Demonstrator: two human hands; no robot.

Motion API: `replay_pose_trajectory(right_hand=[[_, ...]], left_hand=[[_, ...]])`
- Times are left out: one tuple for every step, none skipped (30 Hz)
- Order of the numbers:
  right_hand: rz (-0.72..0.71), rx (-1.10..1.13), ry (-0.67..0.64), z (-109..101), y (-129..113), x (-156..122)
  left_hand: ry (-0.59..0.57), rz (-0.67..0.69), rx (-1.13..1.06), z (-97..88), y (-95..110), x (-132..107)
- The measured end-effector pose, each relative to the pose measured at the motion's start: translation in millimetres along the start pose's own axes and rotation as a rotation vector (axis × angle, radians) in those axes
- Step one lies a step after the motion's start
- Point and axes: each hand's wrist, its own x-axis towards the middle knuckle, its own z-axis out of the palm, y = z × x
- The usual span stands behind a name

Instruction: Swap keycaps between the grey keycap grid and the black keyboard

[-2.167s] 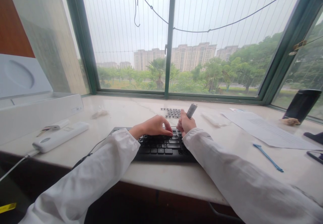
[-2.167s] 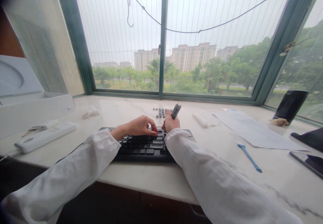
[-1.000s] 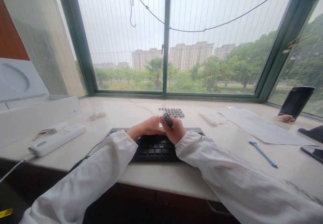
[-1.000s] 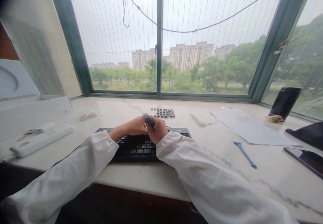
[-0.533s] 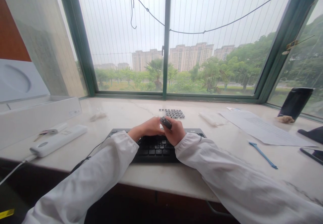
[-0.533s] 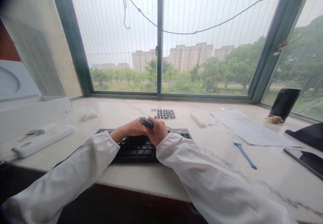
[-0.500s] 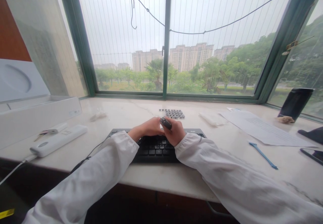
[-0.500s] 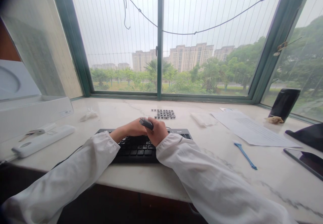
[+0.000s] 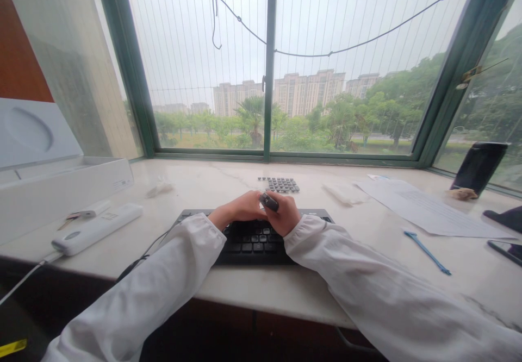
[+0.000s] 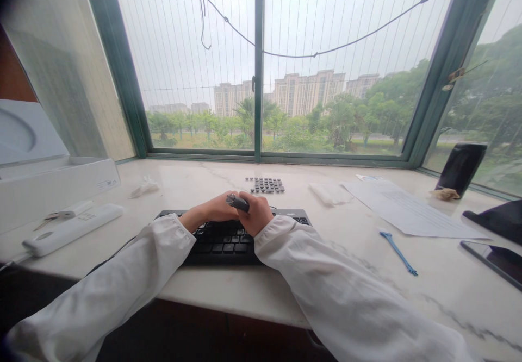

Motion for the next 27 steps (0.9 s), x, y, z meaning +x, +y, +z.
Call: replay_pose_trajectory(right_hand=[[-0.005,0.010,-0.004,0,0,0],[-0.011,0.021,-0.011,0,0,0],[-0.019,0.033,-0.021,0,0,0],[-0.027,0.043,-0.030,-1,0,0],[-0.036,0.049,-0.038,-1,0,0],[-0.044,0.050,-0.045,-1,0,0],[-0.048,0.047,-0.049,-2,0,0],[-0.049,0.043,-0.049,-2,-1,0],[-0.047,0.039,-0.049,-2,-1,0],[-0.043,0.035,-0.047,-2,-1,0],[-0.039,0.032,-0.043,-2,-1,0],[-0.037,0.031,-0.039,-2,-2,0],[-0.036,0.031,-0.033,-2,-2,0],[-0.037,0.031,-0.027,-2,-2,0],[-0.036,0.030,-0.020,-2,-2,0],[-0.035,0.028,-0.014,-2,-1,0],[-0.034,0.026,-0.014,-3,-1,0],[-0.034,0.025,-0.019,-3,-1,0],[-0.036,0.026,-0.027,-3,-1,0],[-0.042,0.030,-0.035,-3,-1,0],[-0.048,0.039,-0.038,-3,-2,0],[-0.055,0.053,-0.035,-3,-4,-1],[-0.065,0.071,-0.031,-3,-6,-1],[-0.083,0.086,-0.040,-2,-8,-2],[-0.107,0.095,-0.063,-2,-11,-3],[-0.126,0.096,-0.090,-1,-14,-4],[-0.134,0.089,-0.112,-1,-16,-4]], left_hand=[[-0.004,0.006,-0.007,-0.1,0,0],[-0.011,0.012,-0.010,-0.5,0,0],[-0.018,0.018,-0.011,-1.0,0,0],[-0.027,0.021,-0.011,-1.6,1,-1],[-0.035,0.023,-0.011,-2.3,2,-1],[-0.042,0.022,-0.013,-2.9,2,-1],[-0.046,0.018,-0.019,-3.3,3,-1],[-0.045,0.014,-0.028,-3.6,3,-1],[-0.042,0.011,-0.039,-3.8,4,-1],[-0.038,0.008,-0.049,-3.7,4,-1],[-0.034,0.006,-0.055,-3.6,4,-1],[-0.031,0.002,-0.056,-3.4,4,-1],[-0.030,0.000,-0.054,-3.2,3,0],[-0.030,-0.001,-0.049,-2.9,3,0],[-0.029,0.000,-0.044,-2.7,2,0],[-0.028,0.002,-0.037,-2.6,2,0],[-0.028,0.005,-0.031,-2.4,1,1],[-0.031,0.009,-0.029,-2.3,1,1],[-0.035,0.015,-0.031,-2.2,0,1],[-0.039,0.020,-0.036,-2.2,-1,1],[-0.041,0.026,-0.042,-2.3,-2,1],[-0.044,0.035,-0.048,-2.4,-4,1],[-0.053,0.050,-0.057,-2.7,-5,1],[-0.070,0.071,-0.070,-3.0,-7,1],[-0.095,0.098,-0.089,-3.4,-9,1],[-0.121,0.129,-0.108,-3.7,-10,0],[-0.131,0.156,-0.120,-4.0,-10,0]])
